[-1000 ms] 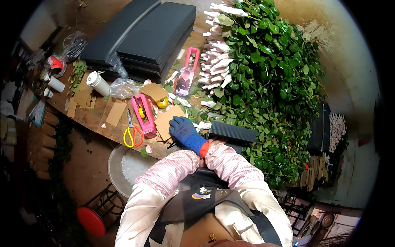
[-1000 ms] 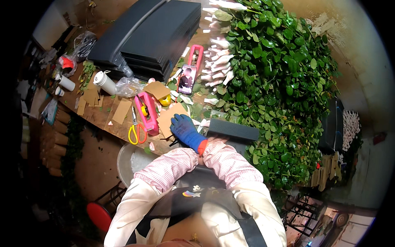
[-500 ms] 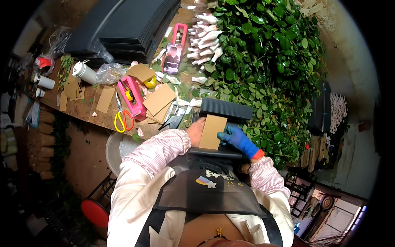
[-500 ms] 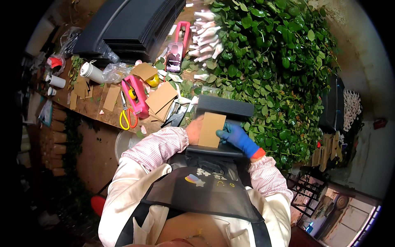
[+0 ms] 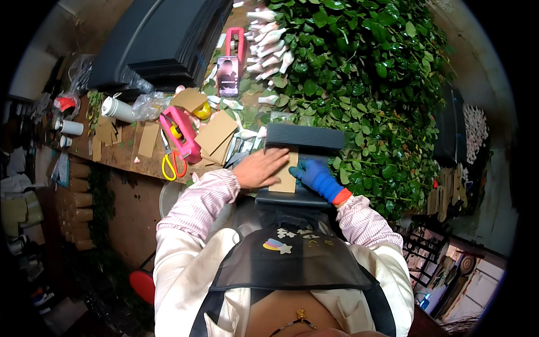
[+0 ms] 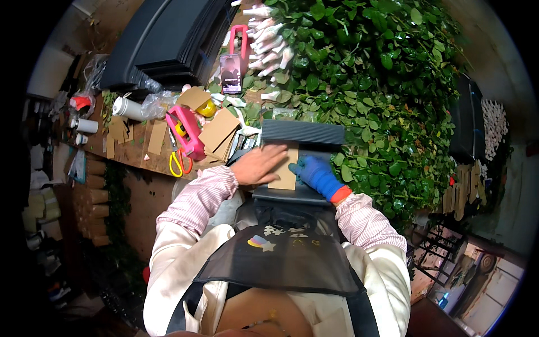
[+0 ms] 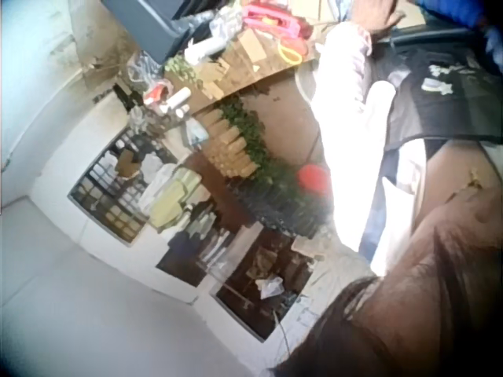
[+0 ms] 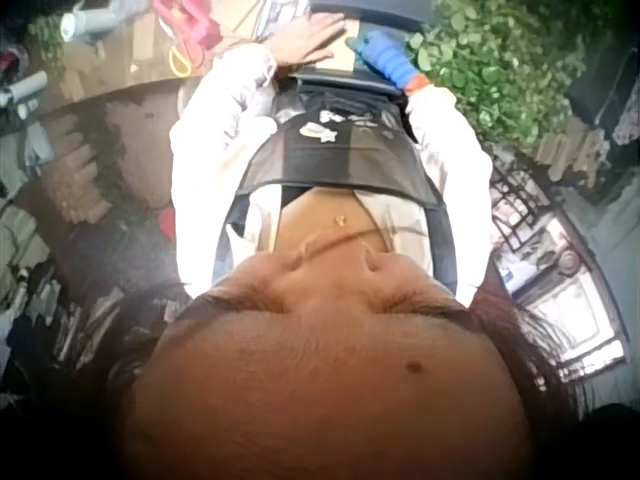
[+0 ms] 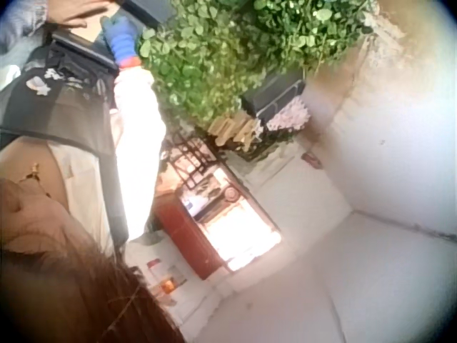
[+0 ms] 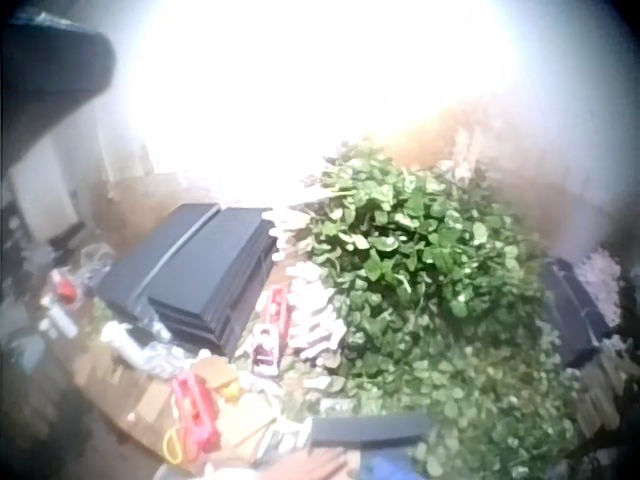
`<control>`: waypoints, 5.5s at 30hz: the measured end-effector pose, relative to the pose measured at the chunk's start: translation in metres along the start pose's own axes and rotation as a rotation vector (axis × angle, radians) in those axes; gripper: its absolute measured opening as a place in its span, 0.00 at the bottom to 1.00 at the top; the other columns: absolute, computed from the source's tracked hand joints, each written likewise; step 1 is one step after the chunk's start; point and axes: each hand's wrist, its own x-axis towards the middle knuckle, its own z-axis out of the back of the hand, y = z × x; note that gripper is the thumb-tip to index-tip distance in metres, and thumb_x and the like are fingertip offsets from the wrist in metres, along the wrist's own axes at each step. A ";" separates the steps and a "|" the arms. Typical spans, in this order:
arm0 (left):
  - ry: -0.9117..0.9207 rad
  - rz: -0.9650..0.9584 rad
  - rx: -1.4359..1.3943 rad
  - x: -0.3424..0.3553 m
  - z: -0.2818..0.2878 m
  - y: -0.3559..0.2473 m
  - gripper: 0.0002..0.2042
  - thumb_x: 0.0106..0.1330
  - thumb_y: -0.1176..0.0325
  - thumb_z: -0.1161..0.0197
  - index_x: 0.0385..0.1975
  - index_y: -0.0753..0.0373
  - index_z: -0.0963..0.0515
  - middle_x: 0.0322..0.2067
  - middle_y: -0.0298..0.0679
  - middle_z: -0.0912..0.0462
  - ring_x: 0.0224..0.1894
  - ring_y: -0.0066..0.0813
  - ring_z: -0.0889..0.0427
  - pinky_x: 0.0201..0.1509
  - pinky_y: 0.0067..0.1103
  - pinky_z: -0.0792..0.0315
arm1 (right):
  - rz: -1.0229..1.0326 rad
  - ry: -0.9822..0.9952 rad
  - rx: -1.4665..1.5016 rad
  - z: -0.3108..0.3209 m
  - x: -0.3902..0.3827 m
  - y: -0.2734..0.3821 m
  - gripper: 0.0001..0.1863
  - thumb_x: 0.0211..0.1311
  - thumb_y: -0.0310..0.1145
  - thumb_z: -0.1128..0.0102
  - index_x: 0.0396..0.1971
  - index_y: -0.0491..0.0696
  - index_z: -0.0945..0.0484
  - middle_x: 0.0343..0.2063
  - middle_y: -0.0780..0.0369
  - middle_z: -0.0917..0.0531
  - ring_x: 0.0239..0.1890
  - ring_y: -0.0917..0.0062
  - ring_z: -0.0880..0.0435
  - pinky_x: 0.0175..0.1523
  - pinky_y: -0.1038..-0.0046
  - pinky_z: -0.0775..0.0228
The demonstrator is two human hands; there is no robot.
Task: The person arranges artificial flowers and greenery into a black rectangular container. They use shears to trim stems and place the cut pieces into the container, then close the lid and set the container aside.
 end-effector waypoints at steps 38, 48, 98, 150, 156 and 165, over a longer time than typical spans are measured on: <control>-0.031 0.234 -0.248 -0.006 -0.001 -0.026 0.35 0.49 0.52 0.23 0.58 0.59 0.25 0.55 0.45 0.24 0.58 0.47 0.27 0.65 0.46 0.41 | 0.478 -0.335 -0.916 0.171 -0.125 0.002 0.12 0.60 0.29 0.45 0.41 0.60 0.19 0.30 0.64 0.16 0.34 0.66 0.15 0.35 0.62 0.24; -0.022 0.250 -0.392 0.002 0.019 -0.038 0.28 0.51 0.57 0.23 0.55 0.49 0.18 0.60 0.40 0.23 0.66 0.47 0.31 0.73 0.53 0.54 | 0.188 0.045 -0.733 0.073 -0.087 -0.128 0.19 0.63 0.37 0.42 0.55 0.61 0.18 0.43 0.60 0.12 0.43 0.60 0.13 0.45 0.58 0.22; -0.026 0.187 -0.270 -0.003 0.009 -0.035 0.13 0.58 0.54 0.26 0.37 0.55 0.12 0.59 0.39 0.22 0.65 0.43 0.30 0.73 0.58 0.49 | 0.402 -1.195 -0.634 0.385 0.114 0.074 0.23 0.56 0.24 0.46 0.53 0.53 0.19 0.52 0.56 0.18 0.57 0.59 0.21 0.60 0.63 0.28; -0.197 0.217 -0.322 -0.004 -0.006 -0.035 0.12 0.64 0.65 0.33 0.46 0.57 0.15 0.39 0.45 0.15 0.41 0.46 0.16 0.48 0.35 0.23 | 0.916 -0.863 -0.851 0.272 -0.093 0.037 0.19 0.52 0.25 0.39 0.45 0.57 0.20 0.26 0.65 0.23 0.31 0.65 0.22 0.34 0.63 0.29; -0.270 0.522 -0.775 -0.013 -0.025 -0.026 0.34 0.60 0.68 0.26 0.66 0.57 0.34 0.54 0.47 0.18 0.52 0.40 0.16 0.57 0.31 0.23 | 0.373 -0.470 -0.847 0.197 -0.138 -0.087 0.19 0.53 0.30 0.36 0.47 0.63 0.19 0.30 0.64 0.18 0.36 0.65 0.17 0.38 0.59 0.26; -0.213 0.464 -0.592 0.000 -0.002 -0.040 0.19 0.58 0.69 0.24 0.49 0.63 0.19 0.50 0.45 0.20 0.52 0.38 0.17 0.54 0.26 0.20 | -0.064 -0.121 -1.020 0.188 -0.127 -0.087 0.14 0.59 0.35 0.40 0.46 0.59 0.18 0.39 0.61 0.15 0.45 0.65 0.15 0.44 0.57 0.23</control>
